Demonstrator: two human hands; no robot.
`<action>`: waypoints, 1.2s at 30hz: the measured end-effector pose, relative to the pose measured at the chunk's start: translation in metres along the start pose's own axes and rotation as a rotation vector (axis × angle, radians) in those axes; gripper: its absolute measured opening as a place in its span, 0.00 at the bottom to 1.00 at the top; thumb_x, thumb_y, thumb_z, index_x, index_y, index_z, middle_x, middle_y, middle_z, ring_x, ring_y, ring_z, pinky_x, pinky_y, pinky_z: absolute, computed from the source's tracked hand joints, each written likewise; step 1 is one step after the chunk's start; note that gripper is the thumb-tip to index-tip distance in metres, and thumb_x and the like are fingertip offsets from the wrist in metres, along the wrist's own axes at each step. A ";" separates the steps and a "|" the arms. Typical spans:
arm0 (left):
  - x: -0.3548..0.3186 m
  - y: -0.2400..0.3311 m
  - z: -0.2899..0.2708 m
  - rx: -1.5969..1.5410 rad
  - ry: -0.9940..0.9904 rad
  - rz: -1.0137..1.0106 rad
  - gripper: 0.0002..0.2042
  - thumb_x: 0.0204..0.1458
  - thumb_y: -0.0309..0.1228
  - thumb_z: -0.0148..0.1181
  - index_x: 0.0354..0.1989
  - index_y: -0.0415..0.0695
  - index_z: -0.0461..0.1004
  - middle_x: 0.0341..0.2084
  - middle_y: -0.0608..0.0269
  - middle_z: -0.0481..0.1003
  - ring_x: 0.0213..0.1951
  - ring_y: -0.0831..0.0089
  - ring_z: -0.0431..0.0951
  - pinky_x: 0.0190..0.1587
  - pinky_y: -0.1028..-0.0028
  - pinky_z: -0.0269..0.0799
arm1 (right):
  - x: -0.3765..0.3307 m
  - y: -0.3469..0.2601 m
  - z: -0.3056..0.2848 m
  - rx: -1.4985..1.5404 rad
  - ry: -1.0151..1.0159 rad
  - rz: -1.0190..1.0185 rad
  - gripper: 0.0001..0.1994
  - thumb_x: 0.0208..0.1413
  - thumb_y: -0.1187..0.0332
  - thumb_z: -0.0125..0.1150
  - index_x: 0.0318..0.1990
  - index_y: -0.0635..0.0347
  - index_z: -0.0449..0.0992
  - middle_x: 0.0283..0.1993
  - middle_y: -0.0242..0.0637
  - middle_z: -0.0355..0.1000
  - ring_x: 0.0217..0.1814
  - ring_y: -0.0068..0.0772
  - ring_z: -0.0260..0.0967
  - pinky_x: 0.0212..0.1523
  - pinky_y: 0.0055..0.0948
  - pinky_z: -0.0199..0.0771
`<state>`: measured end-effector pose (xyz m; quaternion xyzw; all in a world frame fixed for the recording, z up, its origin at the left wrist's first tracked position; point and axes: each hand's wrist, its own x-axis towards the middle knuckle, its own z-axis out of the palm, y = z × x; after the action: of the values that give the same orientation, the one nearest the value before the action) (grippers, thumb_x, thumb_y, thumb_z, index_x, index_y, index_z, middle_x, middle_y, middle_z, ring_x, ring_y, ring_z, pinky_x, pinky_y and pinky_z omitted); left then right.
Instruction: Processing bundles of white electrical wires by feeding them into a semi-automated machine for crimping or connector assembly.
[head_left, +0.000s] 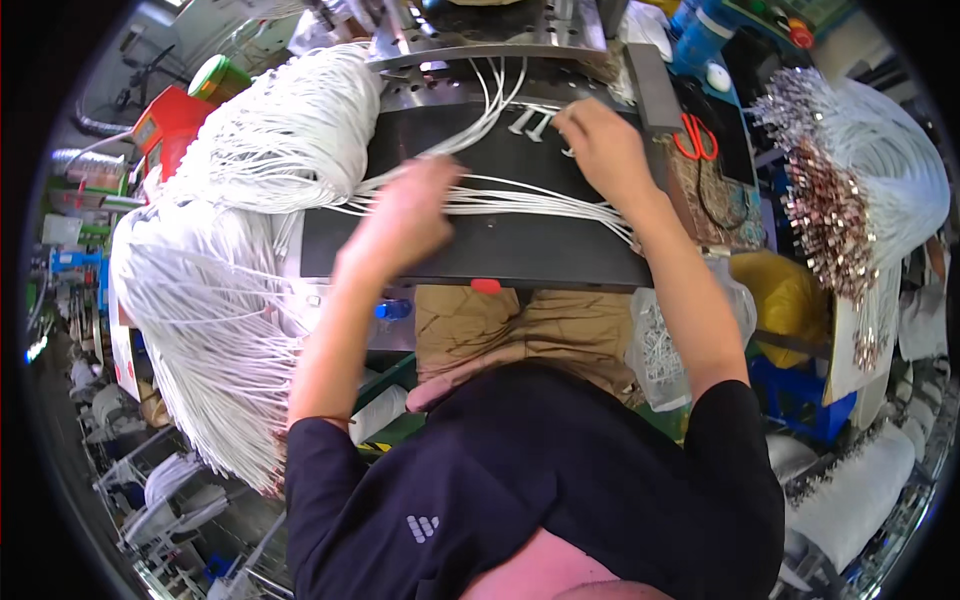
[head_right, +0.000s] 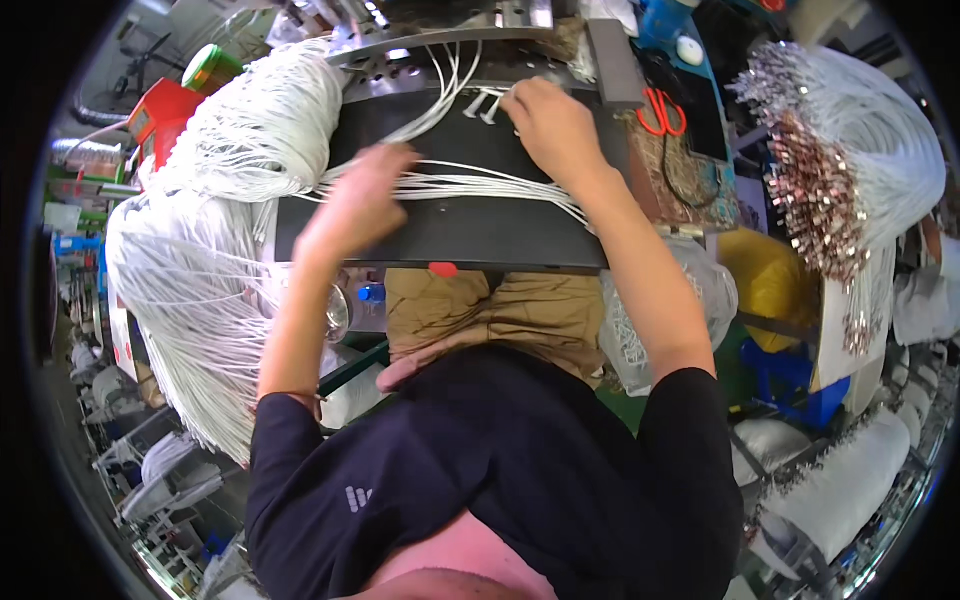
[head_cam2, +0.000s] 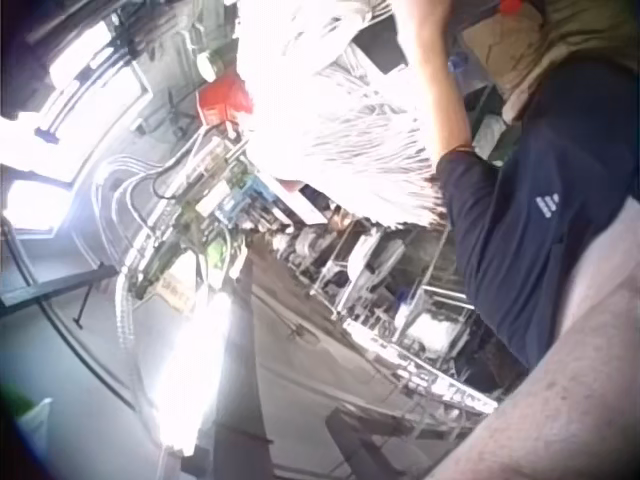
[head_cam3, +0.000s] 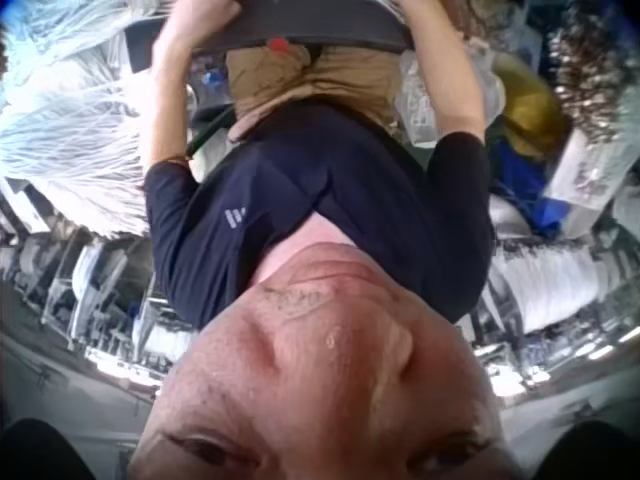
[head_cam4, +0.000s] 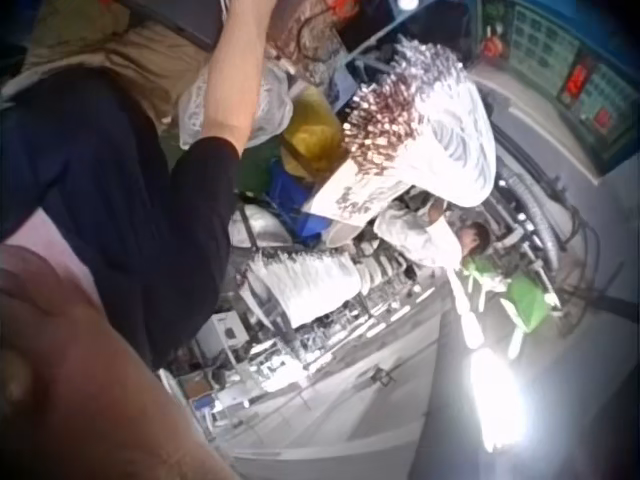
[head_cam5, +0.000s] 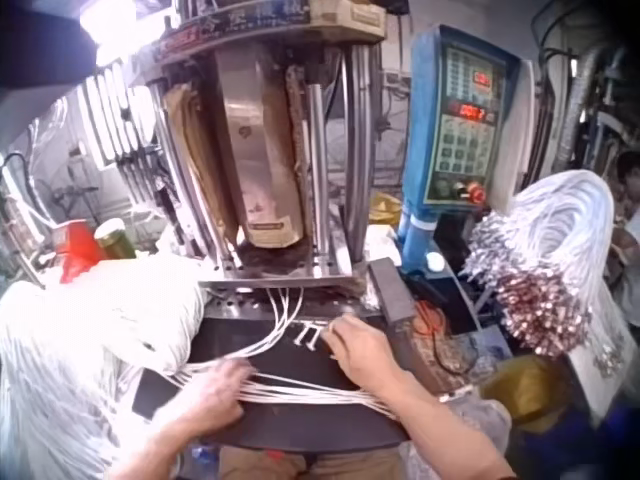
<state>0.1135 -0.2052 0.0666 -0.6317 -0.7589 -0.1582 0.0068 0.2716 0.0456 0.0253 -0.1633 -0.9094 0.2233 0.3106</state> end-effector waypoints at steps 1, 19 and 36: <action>0.000 -0.017 -0.008 0.095 -0.074 -0.085 0.21 0.42 0.18 0.59 0.50 0.37 0.73 0.46 0.47 0.75 0.52 0.48 0.75 0.56 0.56 0.74 | -0.022 0.020 -0.013 0.126 0.134 -0.021 0.11 0.67 0.63 0.59 0.43 0.61 0.79 0.38 0.43 0.76 0.41 0.48 0.76 0.45 0.41 0.75; 0.072 0.092 0.019 -0.675 -0.234 0.194 0.13 0.64 0.32 0.59 0.51 0.38 0.77 0.39 0.45 0.80 0.39 0.51 0.80 0.46 0.63 0.76 | -0.136 -0.045 -0.062 -0.192 0.030 0.073 0.21 0.56 0.67 0.68 0.58 0.58 0.77 0.54 0.46 0.76 0.57 0.50 0.73 0.59 0.43 0.72; 0.032 -0.005 -0.043 -0.631 -0.182 -0.416 0.16 0.63 0.43 0.64 0.40 0.40 0.85 0.25 0.66 0.79 0.29 0.80 0.73 0.34 0.75 0.69 | -0.015 -0.044 -0.043 -0.497 -0.181 -0.078 0.19 0.58 0.70 0.60 0.57 0.57 0.77 0.48 0.40 0.79 0.50 0.45 0.75 0.54 0.46 0.74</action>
<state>0.0941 -0.1863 0.1124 -0.4470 -0.7823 -0.3250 -0.2874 0.3033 0.0144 0.0703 -0.1789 -0.9660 -0.0050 0.1868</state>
